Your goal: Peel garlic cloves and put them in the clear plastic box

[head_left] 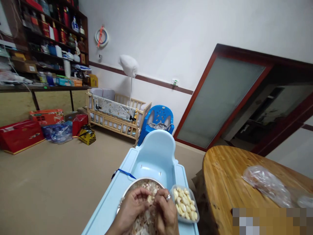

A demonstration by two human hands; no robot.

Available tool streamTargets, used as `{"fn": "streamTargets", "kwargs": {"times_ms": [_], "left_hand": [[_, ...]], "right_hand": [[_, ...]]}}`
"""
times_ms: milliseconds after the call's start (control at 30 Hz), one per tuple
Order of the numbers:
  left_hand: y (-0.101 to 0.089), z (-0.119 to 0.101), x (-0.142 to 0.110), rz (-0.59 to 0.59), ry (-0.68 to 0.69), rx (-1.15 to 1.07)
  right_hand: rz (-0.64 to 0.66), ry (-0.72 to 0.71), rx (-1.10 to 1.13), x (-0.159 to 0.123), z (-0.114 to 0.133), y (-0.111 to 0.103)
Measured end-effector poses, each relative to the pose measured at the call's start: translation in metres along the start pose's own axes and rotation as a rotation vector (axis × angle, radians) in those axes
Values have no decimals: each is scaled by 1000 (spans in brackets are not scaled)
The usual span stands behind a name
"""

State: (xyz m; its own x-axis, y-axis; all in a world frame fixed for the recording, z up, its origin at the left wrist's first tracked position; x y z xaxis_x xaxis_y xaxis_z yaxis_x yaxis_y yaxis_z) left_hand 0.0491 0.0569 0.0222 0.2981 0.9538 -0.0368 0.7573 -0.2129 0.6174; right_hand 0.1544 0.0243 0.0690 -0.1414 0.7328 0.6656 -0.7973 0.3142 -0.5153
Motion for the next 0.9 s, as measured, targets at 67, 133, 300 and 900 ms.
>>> {"fn": "streamTargets", "kwargs": {"times_ms": [67,133,300,900], "left_hand": [[-3,-1,0,-35,11,-71],[-7,-5,0,-78,32,-106],[-18,-4,2,-171,1,-132],[-18,-2,0,-117,33,135]], "right_hand": [[-13,-14,2,-1,2,1],[-14,-33,6,-1,5,2],[-29,-64,-9,-1,8,2],[59,11,-23,4,7,3]]}}
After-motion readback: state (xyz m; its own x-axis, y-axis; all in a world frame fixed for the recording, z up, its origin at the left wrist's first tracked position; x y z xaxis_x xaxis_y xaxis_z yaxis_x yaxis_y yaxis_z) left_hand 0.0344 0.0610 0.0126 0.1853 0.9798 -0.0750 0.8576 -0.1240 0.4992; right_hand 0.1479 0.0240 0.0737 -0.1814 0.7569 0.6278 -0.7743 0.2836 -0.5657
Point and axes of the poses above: each hand's wrist, its own x-axis towards the middle knuckle, its own y-axis out of the palm, z = x × y, the point moved 7 cm from there along x, towards the middle knuckle
